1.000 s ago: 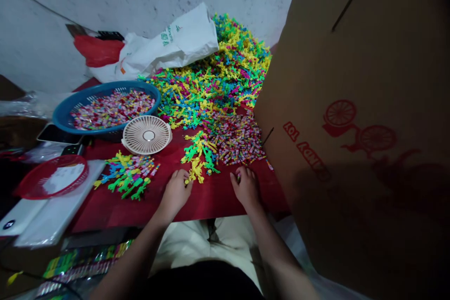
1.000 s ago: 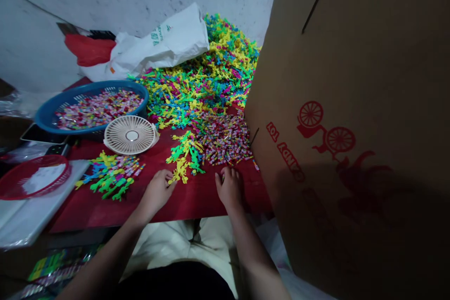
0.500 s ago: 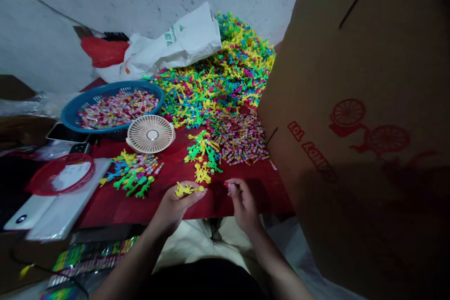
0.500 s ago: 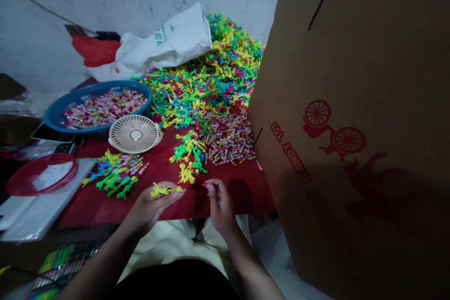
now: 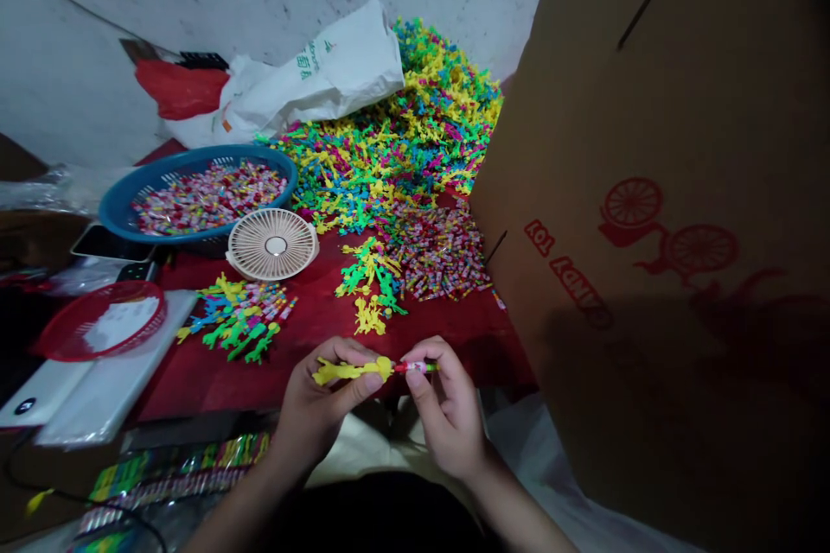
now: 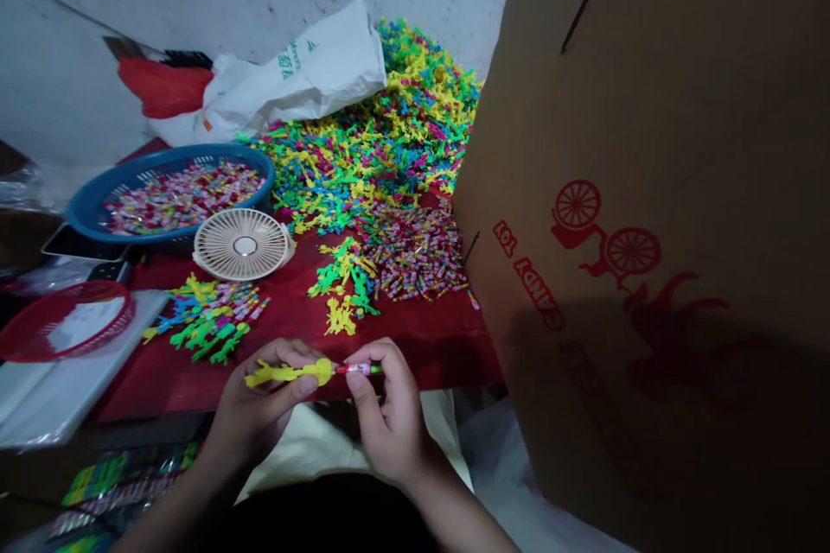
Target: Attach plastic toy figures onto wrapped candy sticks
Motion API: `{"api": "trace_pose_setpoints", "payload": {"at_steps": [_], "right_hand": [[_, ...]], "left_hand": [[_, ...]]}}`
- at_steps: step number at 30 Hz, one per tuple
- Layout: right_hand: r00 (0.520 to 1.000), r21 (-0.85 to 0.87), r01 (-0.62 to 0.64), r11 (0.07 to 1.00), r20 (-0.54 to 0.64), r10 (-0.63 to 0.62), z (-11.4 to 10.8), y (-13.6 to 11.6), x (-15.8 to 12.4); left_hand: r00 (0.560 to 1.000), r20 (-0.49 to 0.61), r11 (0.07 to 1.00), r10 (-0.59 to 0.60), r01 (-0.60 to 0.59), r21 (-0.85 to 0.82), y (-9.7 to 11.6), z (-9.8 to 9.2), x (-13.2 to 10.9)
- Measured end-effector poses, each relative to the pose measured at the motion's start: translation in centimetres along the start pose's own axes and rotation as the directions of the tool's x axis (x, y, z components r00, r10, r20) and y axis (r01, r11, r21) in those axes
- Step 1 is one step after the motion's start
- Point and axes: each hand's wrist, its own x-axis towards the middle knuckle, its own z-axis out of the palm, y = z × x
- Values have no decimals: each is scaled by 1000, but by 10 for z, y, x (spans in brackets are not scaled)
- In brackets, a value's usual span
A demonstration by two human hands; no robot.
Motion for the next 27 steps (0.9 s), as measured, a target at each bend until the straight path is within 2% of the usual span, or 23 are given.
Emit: {"api": "trace_pose_setpoints", "payload": {"at_steps": [9,15,20,27], "right_hand": [[998,-6,59,998,-18,-59,1,-3,1],[995,-20,95,995,30,-95,-2,-3,2],[995,-15,98,995,-16,-98,-6,-5,3],[989,-55,148,988,18,-147,-7,-1,0]], "left_hand": [[999,-19,998,44,-44,-43,2,4,-4],[997,12,996,74,-73,-40,4,12,-4],[998,-24,995,64,-65,-77,2,15,-5],[997,-14,997,78,-78,-28,6,22,-5]]}}
